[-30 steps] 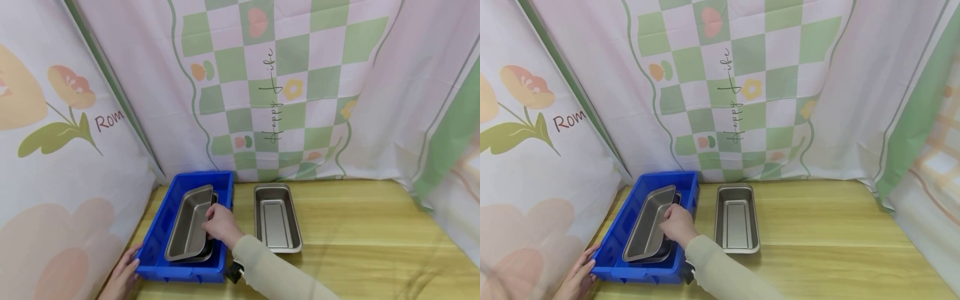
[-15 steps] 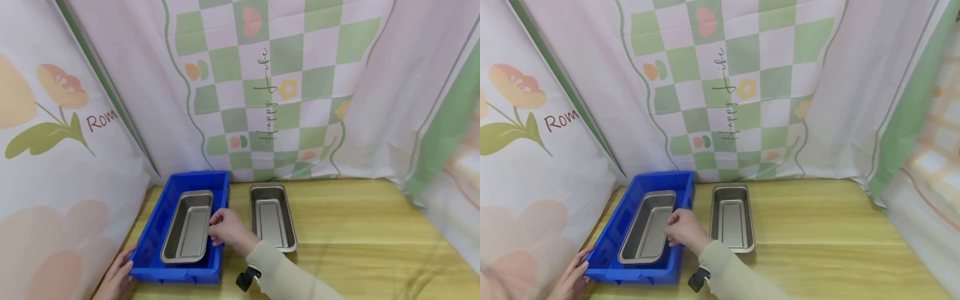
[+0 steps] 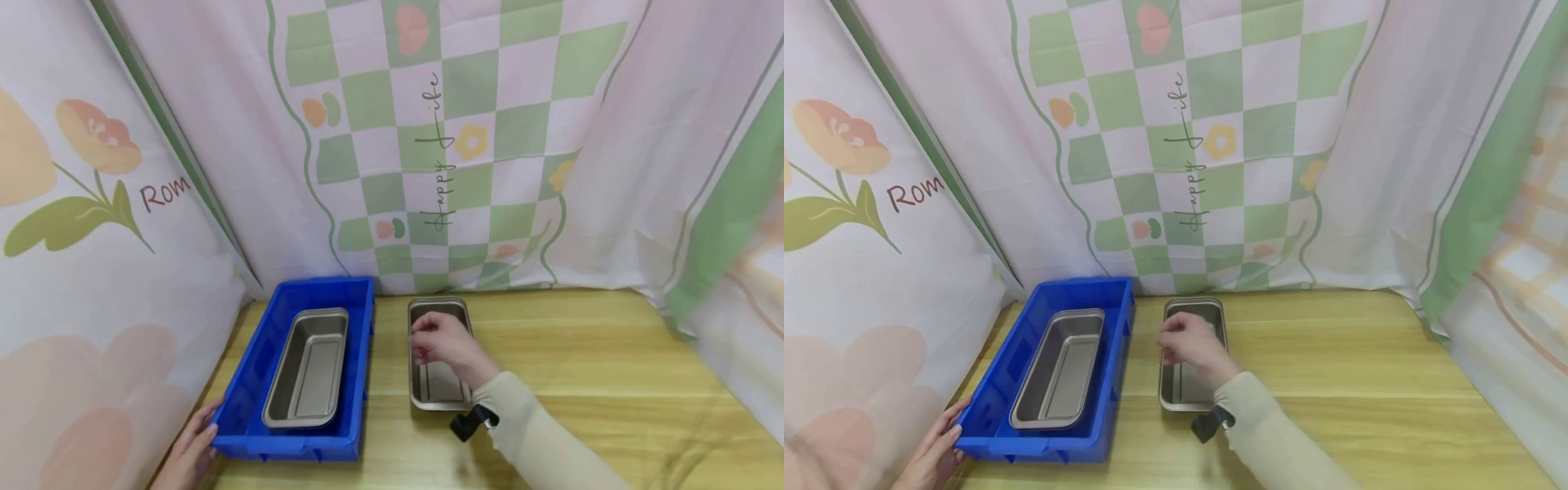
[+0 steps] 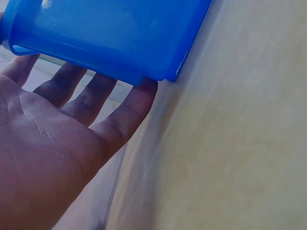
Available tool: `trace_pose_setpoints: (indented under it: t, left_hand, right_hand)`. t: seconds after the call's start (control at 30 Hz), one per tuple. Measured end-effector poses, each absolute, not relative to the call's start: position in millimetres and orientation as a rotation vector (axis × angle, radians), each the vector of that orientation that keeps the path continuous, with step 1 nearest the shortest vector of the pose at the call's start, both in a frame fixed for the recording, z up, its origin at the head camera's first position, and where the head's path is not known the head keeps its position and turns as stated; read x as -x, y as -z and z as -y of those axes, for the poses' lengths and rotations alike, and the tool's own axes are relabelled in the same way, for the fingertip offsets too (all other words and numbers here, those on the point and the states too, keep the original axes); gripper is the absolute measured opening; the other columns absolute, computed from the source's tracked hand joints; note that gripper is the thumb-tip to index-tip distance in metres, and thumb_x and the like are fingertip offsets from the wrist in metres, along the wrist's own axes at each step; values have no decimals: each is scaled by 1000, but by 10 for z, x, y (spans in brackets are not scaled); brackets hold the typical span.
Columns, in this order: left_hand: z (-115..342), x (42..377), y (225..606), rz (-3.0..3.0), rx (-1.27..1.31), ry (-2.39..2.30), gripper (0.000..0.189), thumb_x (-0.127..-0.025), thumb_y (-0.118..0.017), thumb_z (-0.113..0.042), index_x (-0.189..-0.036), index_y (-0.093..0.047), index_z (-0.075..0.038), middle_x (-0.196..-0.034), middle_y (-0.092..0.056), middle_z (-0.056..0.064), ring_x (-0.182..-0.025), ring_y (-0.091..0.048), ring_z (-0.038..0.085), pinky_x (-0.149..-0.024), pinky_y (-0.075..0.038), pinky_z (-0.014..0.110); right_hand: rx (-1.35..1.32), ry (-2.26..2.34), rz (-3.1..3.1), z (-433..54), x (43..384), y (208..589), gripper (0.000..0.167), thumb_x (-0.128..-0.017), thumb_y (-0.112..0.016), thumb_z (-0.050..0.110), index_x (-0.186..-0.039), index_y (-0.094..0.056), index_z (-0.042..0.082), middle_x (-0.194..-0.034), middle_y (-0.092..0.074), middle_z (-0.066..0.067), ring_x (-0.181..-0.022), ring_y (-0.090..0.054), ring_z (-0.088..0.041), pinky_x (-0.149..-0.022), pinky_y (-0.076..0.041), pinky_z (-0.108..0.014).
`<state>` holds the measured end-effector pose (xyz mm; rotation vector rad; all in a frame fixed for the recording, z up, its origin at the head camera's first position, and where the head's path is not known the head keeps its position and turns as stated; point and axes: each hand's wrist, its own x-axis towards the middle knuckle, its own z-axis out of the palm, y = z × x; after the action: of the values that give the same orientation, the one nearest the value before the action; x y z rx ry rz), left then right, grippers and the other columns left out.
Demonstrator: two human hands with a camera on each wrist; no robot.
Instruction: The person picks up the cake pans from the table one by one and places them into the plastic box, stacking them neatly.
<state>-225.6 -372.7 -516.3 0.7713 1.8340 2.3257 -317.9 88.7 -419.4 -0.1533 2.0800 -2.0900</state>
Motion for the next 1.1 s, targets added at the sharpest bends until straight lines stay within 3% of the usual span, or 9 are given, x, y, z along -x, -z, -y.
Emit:
trace_pose_setpoints:
  t: [0.23, 0.5, 1.1]
  left_hand:
    - [3733, 2259, 5127, -1803, -807, -2317, 49, -105, -22, 3, -151, -33, -10, -141, -52, -7, -125, -51, 8, -95, -46, 24]
    - [3723, 2252, 5096, -1884, -727, -2298, 47, -106, -24, 1, -151, -33, -11, -139, -53, -10, -123, -52, 7, -93, -47, 24]
    - [3714, 2246, 5121, -1877, -735, -2306, 47, -106, -24, 2, -151, -32, -10, -140, -52, -10, -123, -51, 7, -94, -46, 24]
  right_hand:
    - [102, 2057, -2176, -1495, 3214, 4294, 16, -86, -58, -5, -100, -52, -6, -81, -58, -10, -68, -59, -18, -64, -56, -34]
    - [11, 1960, -2308, -1950, 3092, 4531, 21, -88, -58, -3, -106, -51, -12, -85, -59, -10, -72, -60, -20, -66, -56, -36]
    - [95, 2024, -2243, -1980, 2900, 4842, 36, -87, -63, -2, -116, -48, -14, -105, -56, -20, -84, -61, -24, -74, -56, -43]
